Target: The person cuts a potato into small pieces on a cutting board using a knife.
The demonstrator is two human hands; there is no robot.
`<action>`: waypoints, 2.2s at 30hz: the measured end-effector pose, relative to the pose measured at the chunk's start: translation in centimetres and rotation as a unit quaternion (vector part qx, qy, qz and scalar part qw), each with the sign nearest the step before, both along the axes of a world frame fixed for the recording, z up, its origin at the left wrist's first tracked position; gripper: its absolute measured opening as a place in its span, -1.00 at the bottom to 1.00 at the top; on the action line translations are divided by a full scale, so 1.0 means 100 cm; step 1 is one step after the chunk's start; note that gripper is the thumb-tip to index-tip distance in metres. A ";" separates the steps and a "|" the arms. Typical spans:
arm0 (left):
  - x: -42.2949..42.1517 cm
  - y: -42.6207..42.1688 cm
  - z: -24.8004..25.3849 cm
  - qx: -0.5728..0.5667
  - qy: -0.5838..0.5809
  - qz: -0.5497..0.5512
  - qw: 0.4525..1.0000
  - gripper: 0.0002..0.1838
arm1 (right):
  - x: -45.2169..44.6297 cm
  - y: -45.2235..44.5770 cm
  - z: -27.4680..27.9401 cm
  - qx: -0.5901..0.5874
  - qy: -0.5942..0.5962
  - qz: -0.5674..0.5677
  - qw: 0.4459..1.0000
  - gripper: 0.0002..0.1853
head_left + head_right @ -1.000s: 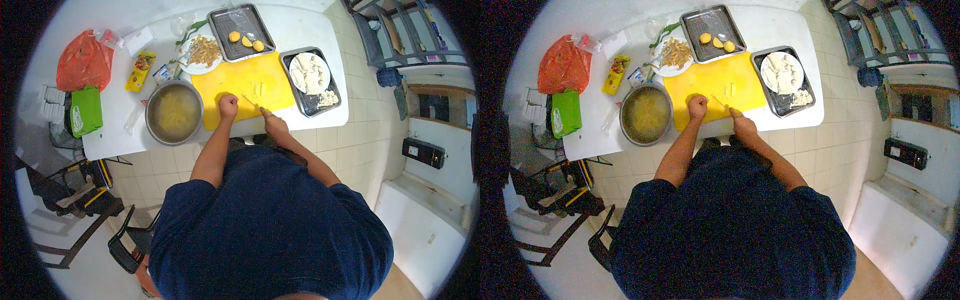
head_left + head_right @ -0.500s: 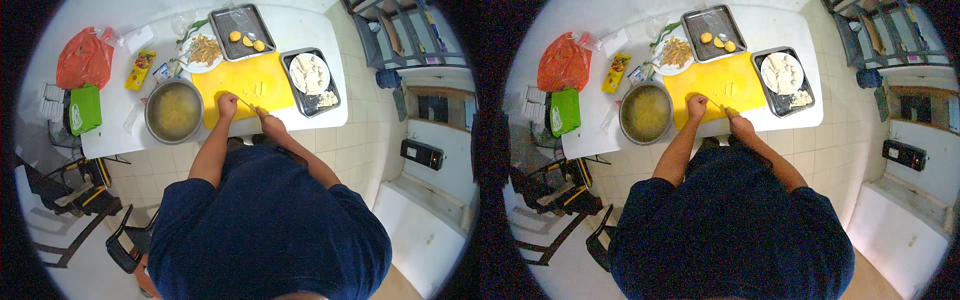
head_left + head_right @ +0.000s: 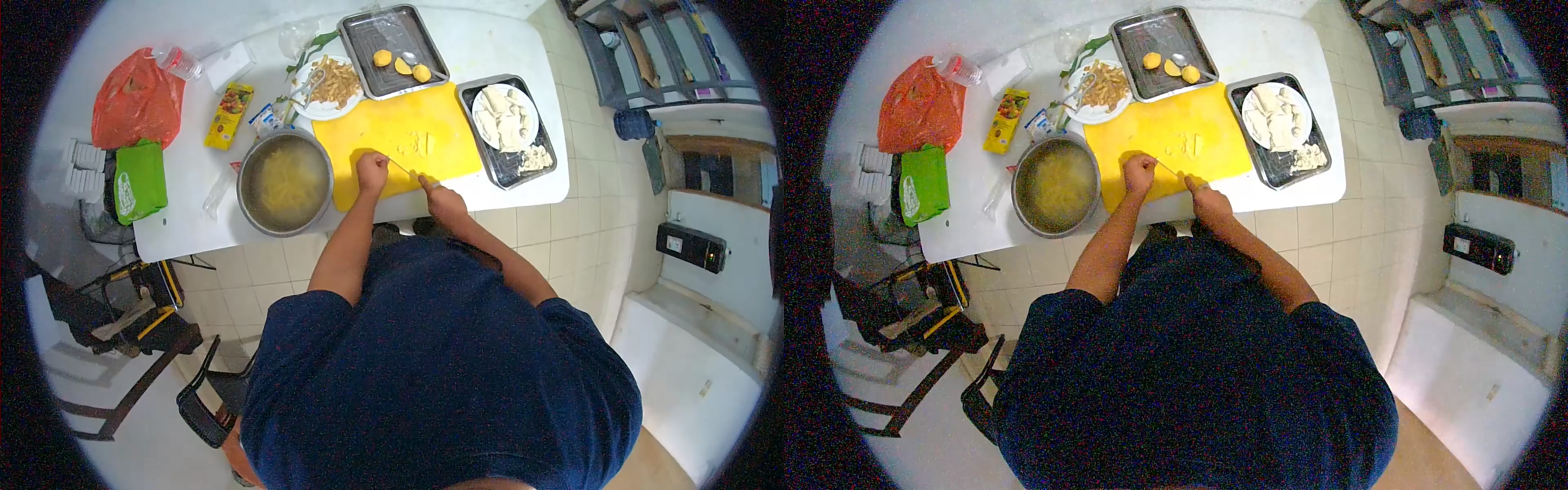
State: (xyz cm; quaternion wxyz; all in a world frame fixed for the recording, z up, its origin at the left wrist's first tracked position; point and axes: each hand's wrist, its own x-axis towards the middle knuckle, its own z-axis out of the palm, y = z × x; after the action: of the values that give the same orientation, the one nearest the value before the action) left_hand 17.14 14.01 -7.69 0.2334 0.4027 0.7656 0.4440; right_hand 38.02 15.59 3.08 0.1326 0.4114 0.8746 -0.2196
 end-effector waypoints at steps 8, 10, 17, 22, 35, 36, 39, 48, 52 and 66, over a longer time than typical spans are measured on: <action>0.000 0.000 0.003 0.002 0.004 0.012 1.000 -0.96 | 0.002 0.009 0.005 -0.044 -0.054 -0.059 0.996 -0.36; 0.003 0.002 0.013 -0.009 -0.014 0.016 1.000 -0.97 | 0.003 0.009 0.004 -0.051 -0.050 -0.069 0.995 -0.36; 0.029 0.020 0.012 0.072 0.058 0.021 0.996 -0.94 | 0.032 0.011 0.010 -0.055 0.001 -0.116 0.992 -0.37; 0.044 0.048 0.028 0.066 0.053 -0.029 0.996 -0.92 | 0.056 0.014 0.019 -0.030 0.041 -0.182 0.982 -0.51; 0.021 0.089 0.037 0.004 0.158 -0.386 0.909 -0.74 | 0.082 0.017 0.018 -0.040 0.070 -0.230 0.970 -0.49; 0.022 0.091 0.041 0.024 0.164 -0.394 0.904 -0.74 | 0.083 0.018 0.020 -0.038 0.075 -0.232 0.969 -0.49; 0.021 0.093 0.050 0.010 0.200 -0.419 0.885 -0.74 | 0.087 0.015 0.019 -0.037 0.093 -0.238 0.966 -0.50; 0.018 0.098 0.044 -0.047 0.234 -0.398 0.886 -0.90 | 0.086 0.019 0.027 -0.028 0.096 -0.210 0.972 -0.48; 0.019 0.082 0.042 0.056 0.081 -0.217 0.971 -0.86 | 0.082 0.021 0.026 -0.024 0.100 -0.193 0.976 -0.46; 0.006 -0.021 -0.007 0.099 -0.014 0.053 0.994 -0.93 | 0.026 0.015 0.015 -0.050 0.063 -0.033 0.996 -0.54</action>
State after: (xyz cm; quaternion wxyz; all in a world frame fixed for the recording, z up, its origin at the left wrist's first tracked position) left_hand 17.74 11.94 -8.37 0.1789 0.3767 0.7349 0.5347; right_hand 40.59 17.14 4.59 0.0909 0.4180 0.8551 -0.2928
